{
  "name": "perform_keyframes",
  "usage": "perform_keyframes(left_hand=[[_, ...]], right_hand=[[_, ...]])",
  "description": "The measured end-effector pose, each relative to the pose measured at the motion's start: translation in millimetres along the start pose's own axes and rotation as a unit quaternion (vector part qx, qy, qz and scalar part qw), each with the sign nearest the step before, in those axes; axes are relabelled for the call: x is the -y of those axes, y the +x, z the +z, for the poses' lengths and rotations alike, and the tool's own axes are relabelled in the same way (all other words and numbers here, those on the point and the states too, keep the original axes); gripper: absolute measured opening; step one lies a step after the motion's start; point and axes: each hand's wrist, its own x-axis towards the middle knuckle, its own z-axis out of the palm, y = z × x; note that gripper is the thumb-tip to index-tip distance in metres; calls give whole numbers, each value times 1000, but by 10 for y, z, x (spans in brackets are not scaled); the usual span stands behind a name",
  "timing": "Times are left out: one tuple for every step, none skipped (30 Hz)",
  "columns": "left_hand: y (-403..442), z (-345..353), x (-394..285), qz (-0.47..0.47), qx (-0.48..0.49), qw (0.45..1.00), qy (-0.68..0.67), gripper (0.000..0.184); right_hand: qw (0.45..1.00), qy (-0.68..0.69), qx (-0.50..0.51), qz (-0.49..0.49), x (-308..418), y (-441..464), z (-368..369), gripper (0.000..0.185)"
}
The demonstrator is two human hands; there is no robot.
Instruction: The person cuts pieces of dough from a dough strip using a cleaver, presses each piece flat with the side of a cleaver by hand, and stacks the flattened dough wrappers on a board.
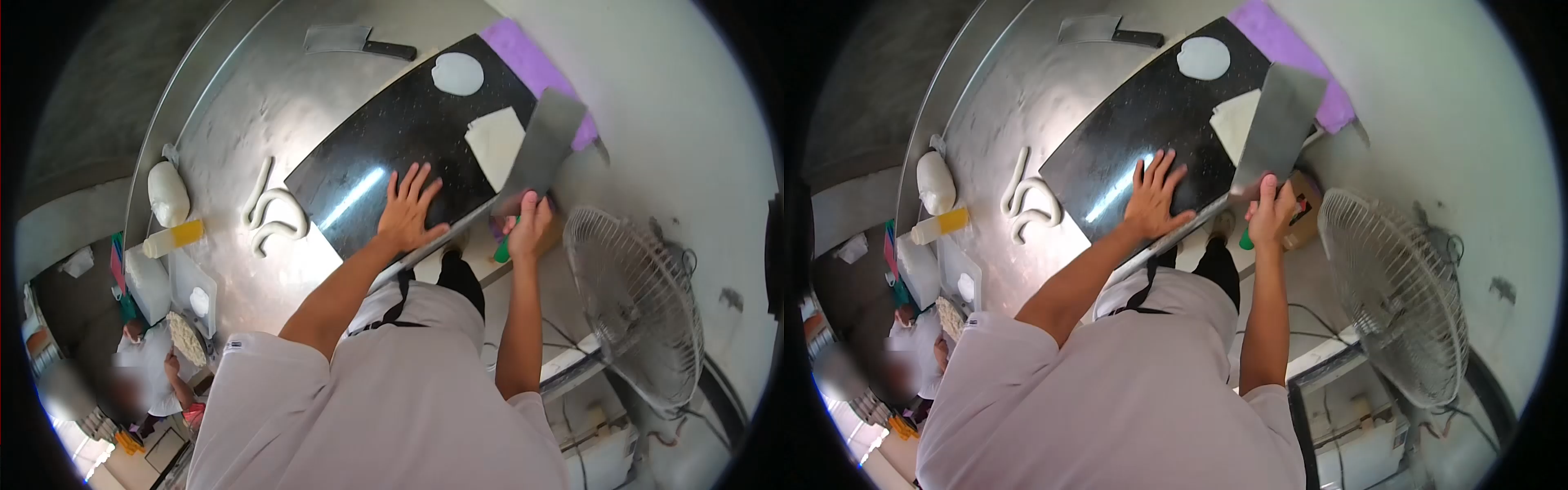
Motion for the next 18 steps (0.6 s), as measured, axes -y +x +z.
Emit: perform_keyframes(left_hand=[[53, -89, -18, -4, -6, 1000, -2, 99], [88, -153, -16, -18, 22, 1000, -14, 100], [36, -163, -61, -37, 56, 997, -29, 101], [37, -158, -72, -25, 55, 998, -15, 102], [98, -142, -43, -34, 53, 998, -15, 102], [94, -107, -25, -8, 23, 1000, -14, 101], [-18, -61, -47, 19, 5, 1000, -20, 100], [-61, 11, -12, 33, -27, 999, -33, 94], [-92, 79, -3, 31, -27, 998, -36, 94], [-83, 120, 29, 41, -57, 996, -63, 93], [-124, 175, 54, 47, -79, 991, -93, 93], [-127, 148, 51, 58, -95, 988, -106, 87], [-154, 137, 45, 51, -85, 989, -111, 87], [-154, 133, 46, 44, -95, 988, -116, 84], [-139, 123, 28, 38, -108, 986, -122, 81], [-98, 109, 8, 39, -109, 986, -124, 81], [-45, 97, 9, 41, -130, 983, -124, 79], [-73, 70, 14, 44, -145, 981, -123, 77]], right_hand=[[1000, -4, 5, -4, -141, 276, -44, 47], [988, -156, -5, -22, -433, 530, -106, 51], [951, -308, -11, -33, -687, 665, -191, 55], [927, -328, -38, -178, -710, 742, -182, 60], [927, -328, -30, -180, -661, 965, -214, 60], [915, -378, -14, -141, -453, 1080, -226, 59], [898, -431, 1, -90, -292, 1019, -267, 58], [896, -439, 6, -71, -118, 858, -302, 58], [924, -379, -16, -50, 124, 827, -248, 56], [948, -313, -39, -38, 259, 887, -151, 54], [948, -315, -34, -37, 252, 842, -112, 54], [954, -294, -58, -3, 205, 666, -124, 52], [958, -271, -85, 31, 153, 545, -120, 51], [957, -274, -85, 39, -83, 514, -148, 51], [937, -338, -79, -33, -442, 512, -233, 51], [908, -398, -73, -108, -639, 556, -318, 52], [908, -397, -72, -114, -555, 700, -348, 52], [901, -417, -53, -105, -381, 803, -338, 53]])
